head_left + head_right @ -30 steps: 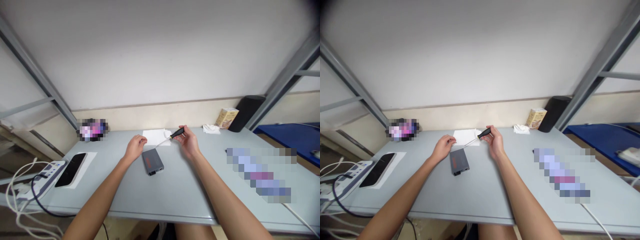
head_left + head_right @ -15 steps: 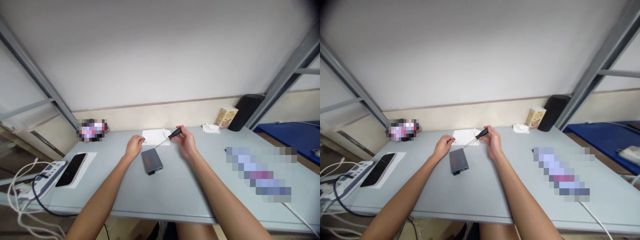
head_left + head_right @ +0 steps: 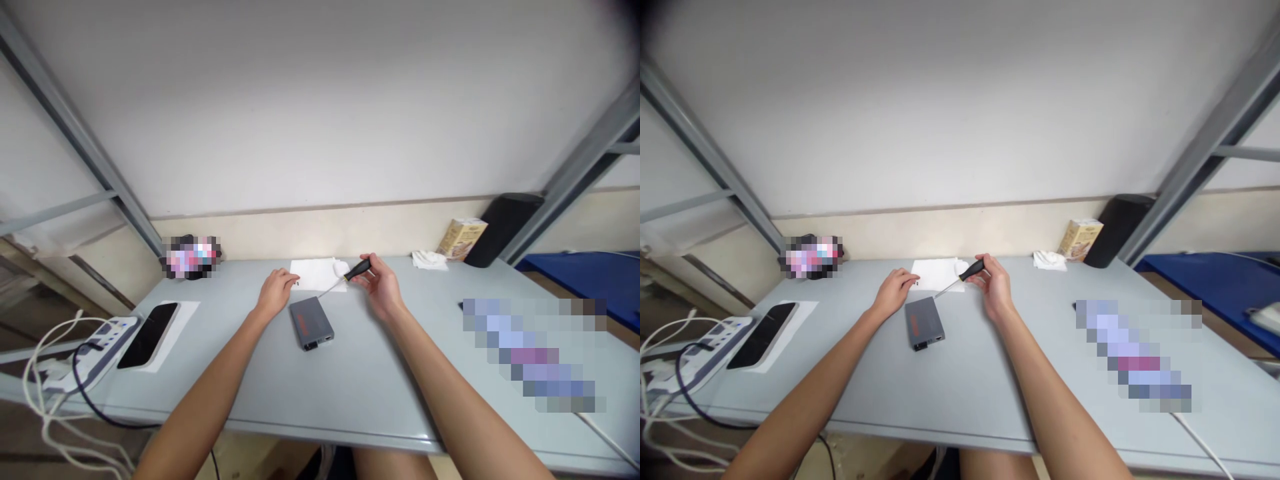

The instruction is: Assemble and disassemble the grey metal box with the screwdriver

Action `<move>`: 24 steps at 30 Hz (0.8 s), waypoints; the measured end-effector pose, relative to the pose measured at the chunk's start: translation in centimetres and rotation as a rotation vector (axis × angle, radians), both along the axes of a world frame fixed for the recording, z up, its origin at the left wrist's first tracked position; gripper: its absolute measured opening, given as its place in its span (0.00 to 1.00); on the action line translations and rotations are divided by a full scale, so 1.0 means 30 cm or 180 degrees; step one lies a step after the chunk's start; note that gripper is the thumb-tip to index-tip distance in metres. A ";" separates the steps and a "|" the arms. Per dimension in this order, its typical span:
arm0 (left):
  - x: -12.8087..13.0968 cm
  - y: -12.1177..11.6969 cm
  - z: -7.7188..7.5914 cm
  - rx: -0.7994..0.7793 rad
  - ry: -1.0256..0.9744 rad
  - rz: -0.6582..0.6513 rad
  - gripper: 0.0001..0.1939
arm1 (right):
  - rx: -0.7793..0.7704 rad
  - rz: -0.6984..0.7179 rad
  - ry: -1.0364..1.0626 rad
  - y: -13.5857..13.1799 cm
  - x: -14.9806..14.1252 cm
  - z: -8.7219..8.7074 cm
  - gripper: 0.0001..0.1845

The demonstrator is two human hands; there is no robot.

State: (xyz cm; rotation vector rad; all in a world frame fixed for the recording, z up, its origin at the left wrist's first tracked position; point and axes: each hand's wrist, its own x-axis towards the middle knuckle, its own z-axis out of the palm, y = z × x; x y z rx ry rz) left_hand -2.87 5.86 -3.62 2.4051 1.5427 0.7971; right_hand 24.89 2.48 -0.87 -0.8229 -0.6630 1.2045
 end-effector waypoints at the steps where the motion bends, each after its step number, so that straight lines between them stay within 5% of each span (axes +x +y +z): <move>1: 0.001 -0.001 0.001 0.0059 -0.0030 0.0030 0.16 | 0.0014 -0.0004 -0.0007 0.000 0.001 0.000 0.18; 7: 0.023 -0.047 0.070 0.0298 -0.0546 -0.0076 0.14 | -0.0022 -0.0045 0.0034 0.002 0.008 0.002 0.18; 11: 0.041 -0.119 0.141 -0.0689 -0.0557 -0.1050 0.12 | -0.0059 -0.0075 0.0126 0.003 0.016 0.005 0.18; 15: 0.040 -0.158 0.174 -0.1304 -0.0177 -0.1343 0.18 | -0.0116 -0.0076 0.0219 0.002 0.021 0.009 0.18; 19: 0.041 -0.170 0.189 -0.1500 0.0020 -0.1127 0.14 | -0.0195 -0.0065 0.0315 0.003 0.021 0.011 0.18; 24: 0.081 -0.219 0.217 -0.1520 0.0155 -0.0290 0.17 | -0.0310 -0.0018 0.0369 0.002 -0.021 -0.004 0.17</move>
